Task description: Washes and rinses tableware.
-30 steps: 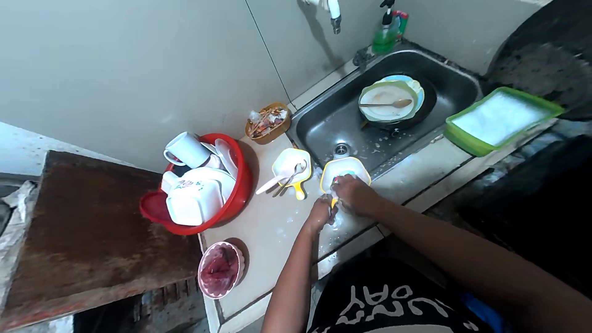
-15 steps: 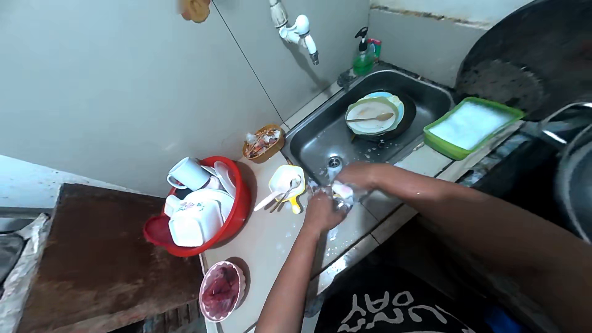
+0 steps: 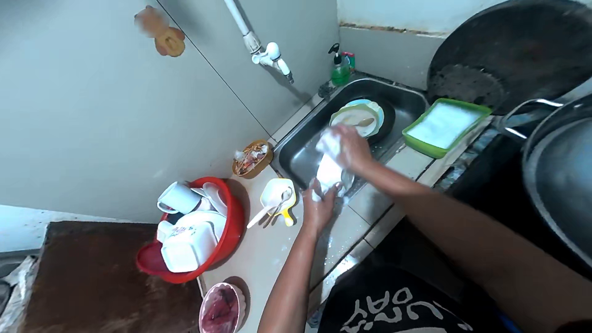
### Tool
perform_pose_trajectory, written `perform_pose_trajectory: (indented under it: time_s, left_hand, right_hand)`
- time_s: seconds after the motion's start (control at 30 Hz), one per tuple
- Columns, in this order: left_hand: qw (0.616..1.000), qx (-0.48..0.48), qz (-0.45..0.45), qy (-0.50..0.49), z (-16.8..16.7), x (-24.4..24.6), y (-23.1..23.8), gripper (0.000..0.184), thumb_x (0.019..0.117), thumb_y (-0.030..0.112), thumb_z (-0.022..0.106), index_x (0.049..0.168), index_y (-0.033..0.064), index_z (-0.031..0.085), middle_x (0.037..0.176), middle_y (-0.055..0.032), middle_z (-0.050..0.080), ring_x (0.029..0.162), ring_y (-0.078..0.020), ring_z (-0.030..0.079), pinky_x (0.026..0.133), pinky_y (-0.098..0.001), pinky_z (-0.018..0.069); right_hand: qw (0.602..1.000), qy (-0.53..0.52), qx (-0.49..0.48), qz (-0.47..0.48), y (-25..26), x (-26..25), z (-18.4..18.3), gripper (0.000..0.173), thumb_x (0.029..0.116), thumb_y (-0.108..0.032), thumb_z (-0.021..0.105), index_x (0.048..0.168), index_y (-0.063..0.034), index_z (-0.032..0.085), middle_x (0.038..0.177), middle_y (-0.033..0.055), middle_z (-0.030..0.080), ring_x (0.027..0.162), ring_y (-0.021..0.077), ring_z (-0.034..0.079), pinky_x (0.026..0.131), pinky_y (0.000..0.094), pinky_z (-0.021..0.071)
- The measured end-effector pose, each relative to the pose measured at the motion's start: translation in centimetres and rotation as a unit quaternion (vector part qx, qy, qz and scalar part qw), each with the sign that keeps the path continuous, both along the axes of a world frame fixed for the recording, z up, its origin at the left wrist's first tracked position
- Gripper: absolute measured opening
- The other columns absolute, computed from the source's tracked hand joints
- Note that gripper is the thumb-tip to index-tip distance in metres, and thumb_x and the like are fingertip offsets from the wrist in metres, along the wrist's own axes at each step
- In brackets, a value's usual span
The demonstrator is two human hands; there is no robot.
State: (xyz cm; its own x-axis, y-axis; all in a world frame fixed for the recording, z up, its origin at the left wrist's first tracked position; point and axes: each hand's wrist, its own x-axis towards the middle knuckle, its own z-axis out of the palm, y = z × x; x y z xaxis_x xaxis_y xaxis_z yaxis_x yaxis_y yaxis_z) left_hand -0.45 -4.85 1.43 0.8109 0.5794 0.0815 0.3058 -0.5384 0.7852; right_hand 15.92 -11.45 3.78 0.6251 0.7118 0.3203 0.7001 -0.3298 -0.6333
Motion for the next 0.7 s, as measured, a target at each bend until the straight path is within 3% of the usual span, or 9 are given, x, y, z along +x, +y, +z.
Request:
perform_pose_trajectory:
  time_s: [0.03,0.1,0.17,0.23,0.33,0.43,0.5,0.6,0.7]
  left_hand:
    - [1.0,-0.008,0.003,-0.008,0.0,-0.1,-0.2,0.04,0.0963,0.026,0.073,0.122,-0.0036,0.064,0.106,-0.0167,0.072,0.1,-0.0233,0.07,0.096,-0.0448,0.0556]
    - [1.0,-0.016,0.005,0.003,0.1,0.6,0.3,0.039,0.0961,0.027,0.073,0.119,-0.003,0.064,0.104,-0.0161,0.071,0.098,-0.0231,0.069,0.094,-0.0452,0.0557]
    - [1.0,-0.01,0.006,0.012,-0.7,1.1,0.9,0.03,0.0922,0.015,0.073,0.113,-0.0059,0.066,0.102,-0.0196,0.07,0.099,-0.0274,0.069,0.093,-0.049,0.0547]
    - [1.0,-0.012,0.007,-0.004,-1.2,1.2,1.3,0.032,0.0887,0.01,0.074,0.115,-0.0063,0.065,0.105,-0.0193,0.071,0.102,-0.0262,0.069,0.096,-0.048,0.0543]
    - [0.997,-0.061,0.011,-0.036,-0.6,0.8,1.2,0.036,0.0937,0.021,0.075,0.119,-0.0018,0.064,0.103,-0.0134,0.071,0.096,-0.0194,0.069,0.092,-0.0422,0.0569]
    - [0.985,-0.123,0.027,-0.115,0.4,0.4,1.7,0.033,0.0932,0.018,0.075,0.119,0.0004,0.065,0.102,-0.0092,0.072,0.093,-0.0149,0.07,0.088,-0.0364,0.059]
    - [0.966,-0.195,0.047,-0.165,-0.2,0.6,2.1,0.028,0.0947,0.017,0.073,0.117,0.0016,0.066,0.099,-0.0088,0.072,0.09,-0.0164,0.071,0.083,-0.0379,0.0618]
    - [0.929,-0.282,0.112,-0.211,-0.9,0.6,2.4,0.026,0.0996,0.023,0.068,0.117,0.0037,0.064,0.097,-0.0079,0.07,0.087,-0.0178,0.07,0.076,-0.0381,0.0612]
    - [0.876,-0.373,0.182,-0.245,-0.1,1.5,1.4,0.027,0.1059,0.027,0.058,0.122,0.0054,0.058,0.096,-0.0055,0.067,0.08,-0.012,0.068,0.069,-0.0288,0.0597]
  right_hand:
    - [0.999,0.027,0.004,-0.017,0.4,1.4,-0.1,0.037,0.1017,-0.037,0.06,0.123,-0.0068,0.068,0.126,0.018,0.066,0.119,0.0403,0.062,0.091,0.0611,0.0525]
    - [1.0,-0.006,0.01,0.006,0.6,0.9,0.0,0.033,0.0985,-0.033,0.065,0.119,-0.0073,0.07,0.123,0.0168,0.067,0.119,0.0397,0.061,0.092,0.0599,0.0527]
    - [0.995,-0.056,0.011,0.084,0.3,-2.6,-0.1,0.03,0.0904,-0.025,0.073,0.116,-0.0099,0.073,0.12,0.0134,0.069,0.119,0.0389,0.06,0.089,0.0596,0.0529]
    - [0.994,-0.051,0.027,0.098,0.9,-4.1,-0.6,0.031,0.0881,-0.025,0.073,0.116,-0.0107,0.074,0.119,0.0109,0.07,0.119,0.0372,0.061,0.086,0.0587,0.0536]
    - [0.997,0.071,0.012,0.026,1.6,0.3,0.4,0.037,0.097,-0.033,0.067,0.124,-0.0081,0.071,0.127,0.0155,0.069,0.122,0.0381,0.062,0.095,0.0622,0.0508]
    - [0.967,0.238,0.082,-0.041,1.3,3.8,-0.2,0.042,0.0996,-0.036,0.067,0.128,-0.0055,0.069,0.127,0.017,0.07,0.121,0.0316,0.065,0.106,0.0573,0.0485]
    - [0.947,0.273,0.153,-0.076,1.1,3.3,-1.0,0.037,0.1,-0.03,0.066,0.125,-0.0032,0.069,0.125,0.0177,0.069,0.118,0.029,0.065,0.105,0.0528,0.0493]
    - [0.914,0.325,0.211,-0.123,1.2,0.9,-2.3,0.04,0.1036,-0.028,0.06,0.132,-0.0006,0.063,0.131,0.02,0.065,0.124,0.0288,0.061,0.108,0.0498,0.047]
    - [0.911,0.297,0.224,-0.179,1.3,-1.6,-2.2,0.04,0.1031,-0.029,0.06,0.129,0.0016,0.064,0.129,0.0234,0.063,0.124,0.0339,0.06,0.107,0.0513,0.0462]
